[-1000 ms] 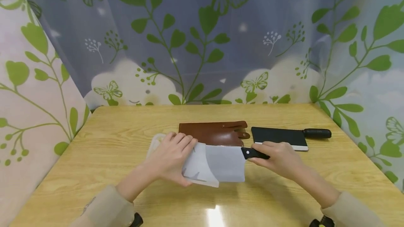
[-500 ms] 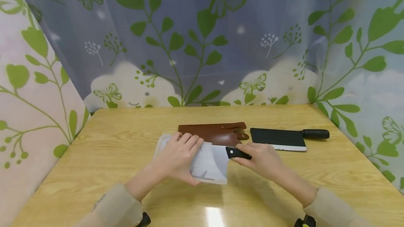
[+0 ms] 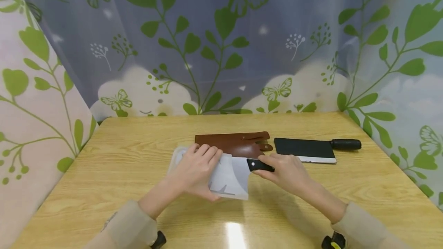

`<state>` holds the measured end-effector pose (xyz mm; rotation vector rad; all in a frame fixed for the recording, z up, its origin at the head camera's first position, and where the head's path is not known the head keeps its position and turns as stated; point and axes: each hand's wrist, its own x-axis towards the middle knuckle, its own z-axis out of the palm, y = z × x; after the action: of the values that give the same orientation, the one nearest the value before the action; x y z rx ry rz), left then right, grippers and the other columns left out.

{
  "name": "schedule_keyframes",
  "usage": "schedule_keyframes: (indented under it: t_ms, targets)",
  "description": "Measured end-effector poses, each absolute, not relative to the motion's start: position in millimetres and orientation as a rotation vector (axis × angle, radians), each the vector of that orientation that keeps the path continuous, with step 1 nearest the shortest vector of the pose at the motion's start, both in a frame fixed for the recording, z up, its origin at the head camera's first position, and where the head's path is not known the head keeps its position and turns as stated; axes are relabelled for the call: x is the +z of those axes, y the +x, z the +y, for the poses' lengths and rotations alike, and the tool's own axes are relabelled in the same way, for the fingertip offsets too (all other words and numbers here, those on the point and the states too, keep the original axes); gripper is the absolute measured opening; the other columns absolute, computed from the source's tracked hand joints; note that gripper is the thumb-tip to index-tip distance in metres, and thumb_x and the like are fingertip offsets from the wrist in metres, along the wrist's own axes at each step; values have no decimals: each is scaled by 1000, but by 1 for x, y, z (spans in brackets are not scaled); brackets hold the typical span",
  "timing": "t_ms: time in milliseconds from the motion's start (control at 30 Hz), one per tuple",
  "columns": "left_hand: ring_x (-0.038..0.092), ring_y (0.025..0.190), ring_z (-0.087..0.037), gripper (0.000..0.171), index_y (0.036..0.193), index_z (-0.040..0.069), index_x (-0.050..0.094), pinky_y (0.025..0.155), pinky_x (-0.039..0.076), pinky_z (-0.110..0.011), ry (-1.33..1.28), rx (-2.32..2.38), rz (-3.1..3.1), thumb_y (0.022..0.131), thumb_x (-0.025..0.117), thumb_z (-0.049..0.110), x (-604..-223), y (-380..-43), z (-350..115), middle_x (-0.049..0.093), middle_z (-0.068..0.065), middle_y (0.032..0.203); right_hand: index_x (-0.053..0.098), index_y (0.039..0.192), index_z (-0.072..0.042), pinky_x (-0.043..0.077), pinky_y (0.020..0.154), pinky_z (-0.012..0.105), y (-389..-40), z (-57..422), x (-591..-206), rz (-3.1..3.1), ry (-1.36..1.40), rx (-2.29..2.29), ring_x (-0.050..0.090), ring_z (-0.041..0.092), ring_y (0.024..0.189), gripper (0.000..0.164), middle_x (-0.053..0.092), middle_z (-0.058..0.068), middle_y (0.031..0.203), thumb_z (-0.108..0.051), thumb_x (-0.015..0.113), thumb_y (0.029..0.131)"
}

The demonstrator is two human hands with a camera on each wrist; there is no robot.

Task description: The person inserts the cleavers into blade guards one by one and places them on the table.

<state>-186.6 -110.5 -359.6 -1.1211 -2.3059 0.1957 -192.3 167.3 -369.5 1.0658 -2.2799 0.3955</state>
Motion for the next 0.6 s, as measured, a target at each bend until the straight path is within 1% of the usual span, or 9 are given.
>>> schedule_keyframes:
  t_ms: [267, 367, 500, 600]
  targets:
    - [50, 94, -25, 104, 121, 1, 53, 77, 42, -42, -1125, 177, -2323, 50, 60, 77, -362, -187, -109, 57, -9, 110, 72, 95, -5, 33, 40, 14, -191, 168, -370, -2340, 1062, 399, 57, 9, 51, 35, 68, 5, 76, -37, 69, 80]
    - [50, 93, -24, 104, 120, 2, 53, 76, 42, -41, -1124, 164, -2313, 50, 60, 78, -363, -187, -108, 57, -9, 109, 72, 95, -5, 35, 41, 15, -191, 169, -369, -2330, 1066, 391, 60, 11, 53, 36, 68, 6, 76, -37, 69, 80]
    - [49, 93, -24, 103, 120, 2, 52, 76, 41, -41, -1124, 146, -2314, 49, 60, 77, -363, -188, -107, 56, -8, 109, 72, 95, -4, 36, 41, 15, -192, 171, -367, -2340, 1067, 397, 60, 12, 54, 34, 69, 6, 77, -33, 71, 78]
    - [49, 93, -24, 103, 120, 3, 52, 76, 40, -40, -1127, 136, -2326, 49, 61, 77, -362, -188, -107, 56, -8, 110, 71, 96, -3, 41, 44, 17, -191, 172, -367, -2360, 1065, 410, 62, 13, 57, 33, 69, 7, 79, -30, 73, 76]
